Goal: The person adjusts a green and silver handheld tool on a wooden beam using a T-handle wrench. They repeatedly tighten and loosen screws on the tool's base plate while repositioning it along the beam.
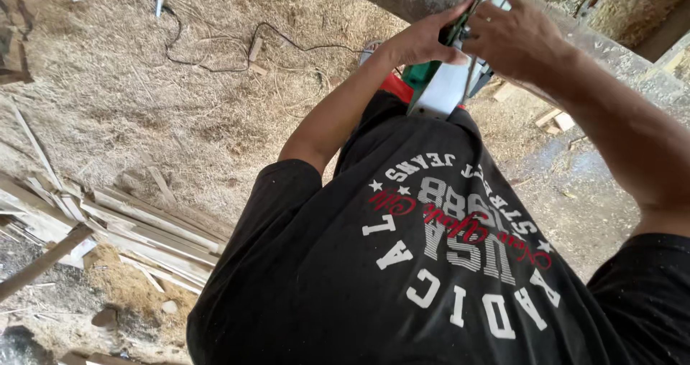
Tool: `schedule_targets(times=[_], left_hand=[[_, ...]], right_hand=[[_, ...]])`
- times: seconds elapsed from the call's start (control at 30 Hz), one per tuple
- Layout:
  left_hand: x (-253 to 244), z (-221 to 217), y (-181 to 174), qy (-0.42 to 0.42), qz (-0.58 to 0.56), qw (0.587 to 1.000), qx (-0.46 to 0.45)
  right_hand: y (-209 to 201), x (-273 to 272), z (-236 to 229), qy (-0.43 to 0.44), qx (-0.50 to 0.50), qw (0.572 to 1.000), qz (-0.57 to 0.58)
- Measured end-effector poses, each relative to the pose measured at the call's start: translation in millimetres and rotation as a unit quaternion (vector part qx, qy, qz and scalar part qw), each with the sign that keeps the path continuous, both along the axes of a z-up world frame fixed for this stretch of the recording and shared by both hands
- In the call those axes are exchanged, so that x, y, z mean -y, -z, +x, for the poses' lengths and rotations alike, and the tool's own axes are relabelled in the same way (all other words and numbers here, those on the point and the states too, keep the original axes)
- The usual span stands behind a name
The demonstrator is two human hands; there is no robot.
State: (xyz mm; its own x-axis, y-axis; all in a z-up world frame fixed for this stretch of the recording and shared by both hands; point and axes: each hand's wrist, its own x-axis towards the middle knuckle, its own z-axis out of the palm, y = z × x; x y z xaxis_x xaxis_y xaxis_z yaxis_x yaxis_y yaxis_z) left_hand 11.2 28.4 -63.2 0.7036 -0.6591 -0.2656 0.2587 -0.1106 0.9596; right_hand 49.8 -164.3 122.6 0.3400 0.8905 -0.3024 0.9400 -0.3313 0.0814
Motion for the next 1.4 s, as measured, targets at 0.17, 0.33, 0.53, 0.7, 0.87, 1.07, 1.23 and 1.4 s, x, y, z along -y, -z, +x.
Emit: schedule_targets(times=[0.17, 0.33, 0.53, 0.7, 0.87, 1.07, 1.23, 1.4], left_hand=[[6, -2, 26, -0.008, -0.068, 0.998, 0.007], [1, -10, 24, -0.009, -0.067, 0.998, -0.021], [-3, -2, -4, 0.012, -0.085, 0.996, -0.021], [-3, 1, -18, 0.007, -0.034, 0.999, -0.026], [-4, -1, -15, -0.004, -0.063, 0.998, -0.016], [-5, -1, 9, -0.014, -0.138, 0.98, -0.142], [-5, -11, 31, -0.026, -0.097, 0.995, -0.022], [4, -7, 27, -0.017, -0.05, 0.998, 0.03]], right_hand=[[-8, 31, -10, 0.171, -0.157, 0.961, 0.153], [26, 39, -23, 0.392, -0.323, 0.825, 0.248], [52, 39, -37, 0.499, -0.447, 0.675, 0.309], [41, 24, -30, 0.588, -0.504, 0.57, 0.275], [18, 12, -21, 0.463, -0.419, 0.749, 0.22], [1, 13, -30, 0.114, -0.015, 0.989, -0.091], [3, 36, -26, 0.451, -0.322, 0.804, 0.217], [40, 44, -42, 0.513, -0.328, 0.753, 0.25]])
